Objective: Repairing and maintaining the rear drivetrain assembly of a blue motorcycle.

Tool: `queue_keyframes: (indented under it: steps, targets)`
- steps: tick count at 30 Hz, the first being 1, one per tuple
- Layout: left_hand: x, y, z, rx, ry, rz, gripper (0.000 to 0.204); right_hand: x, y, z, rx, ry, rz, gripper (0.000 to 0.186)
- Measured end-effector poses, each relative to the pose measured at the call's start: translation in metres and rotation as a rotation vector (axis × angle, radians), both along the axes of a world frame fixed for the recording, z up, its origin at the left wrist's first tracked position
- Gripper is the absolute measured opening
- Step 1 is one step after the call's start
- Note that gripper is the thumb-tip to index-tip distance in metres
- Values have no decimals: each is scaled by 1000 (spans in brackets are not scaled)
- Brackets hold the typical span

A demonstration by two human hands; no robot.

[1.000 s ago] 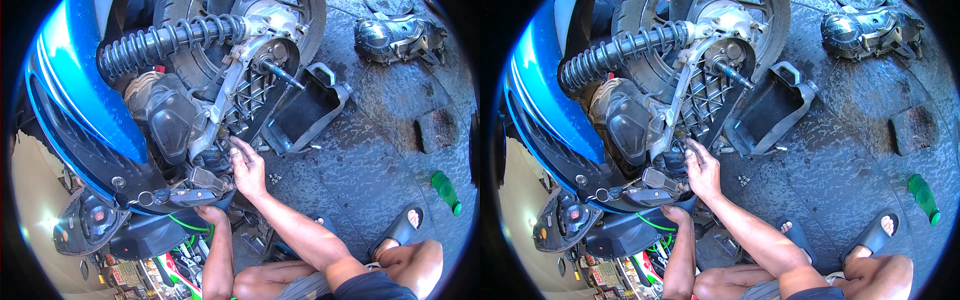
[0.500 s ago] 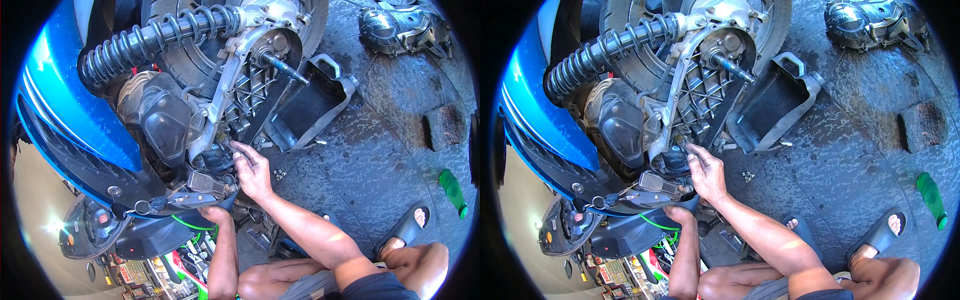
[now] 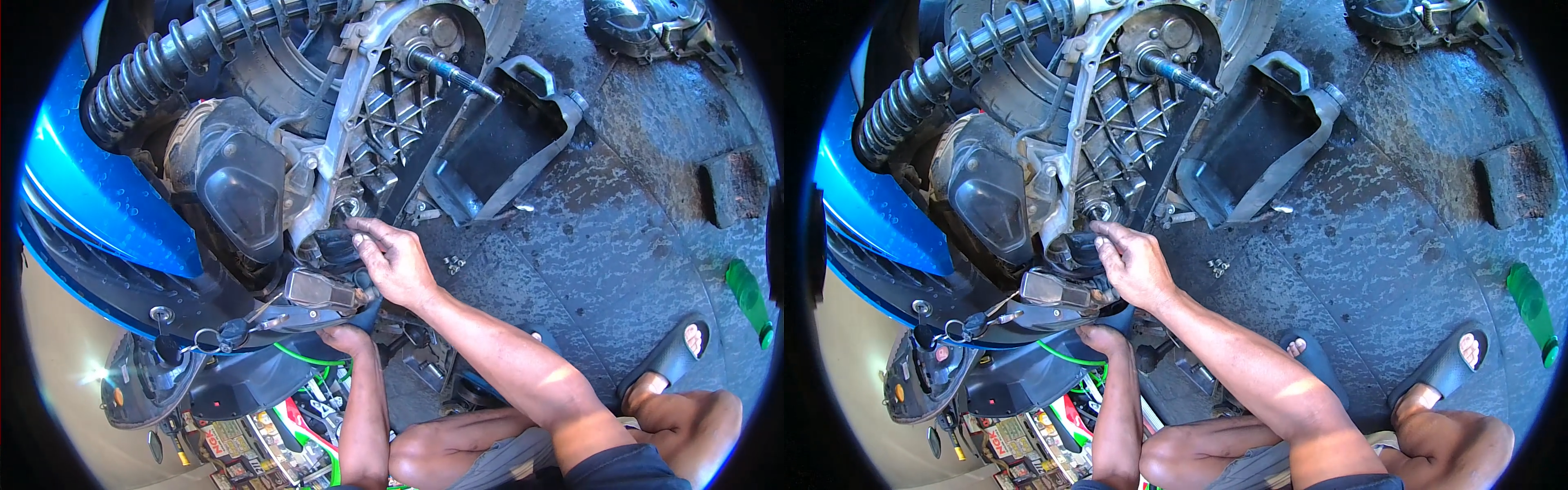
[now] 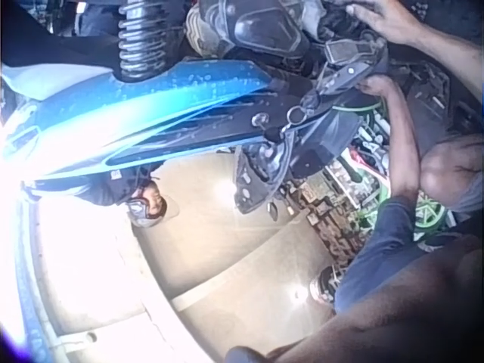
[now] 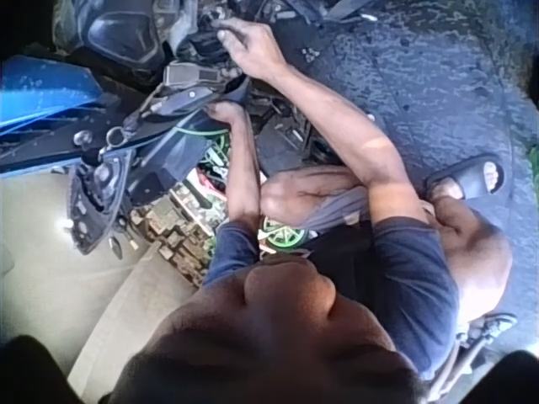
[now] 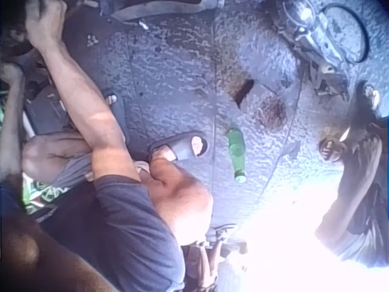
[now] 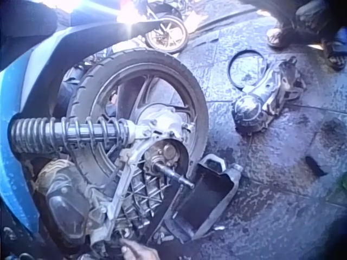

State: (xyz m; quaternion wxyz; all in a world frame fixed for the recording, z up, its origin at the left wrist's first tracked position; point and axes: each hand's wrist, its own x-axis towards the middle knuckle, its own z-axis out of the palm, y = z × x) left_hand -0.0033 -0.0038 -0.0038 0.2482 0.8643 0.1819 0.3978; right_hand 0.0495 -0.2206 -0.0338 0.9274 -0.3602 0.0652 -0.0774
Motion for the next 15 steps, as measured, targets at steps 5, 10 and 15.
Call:
queue_keyframes:
  steps: [5,10,15]
  targets:
    - [-2,-1,1,9,24,-33,61,1,-7,-2,-8,35,74,26]
    - [-3,4,-6,31,23,-44,59,-9,-13,-3,-6,252,-223,24]
    - [-1,-10,1,-160,-79,-29,47,-27,-108,-28,-259,329,-303,22]
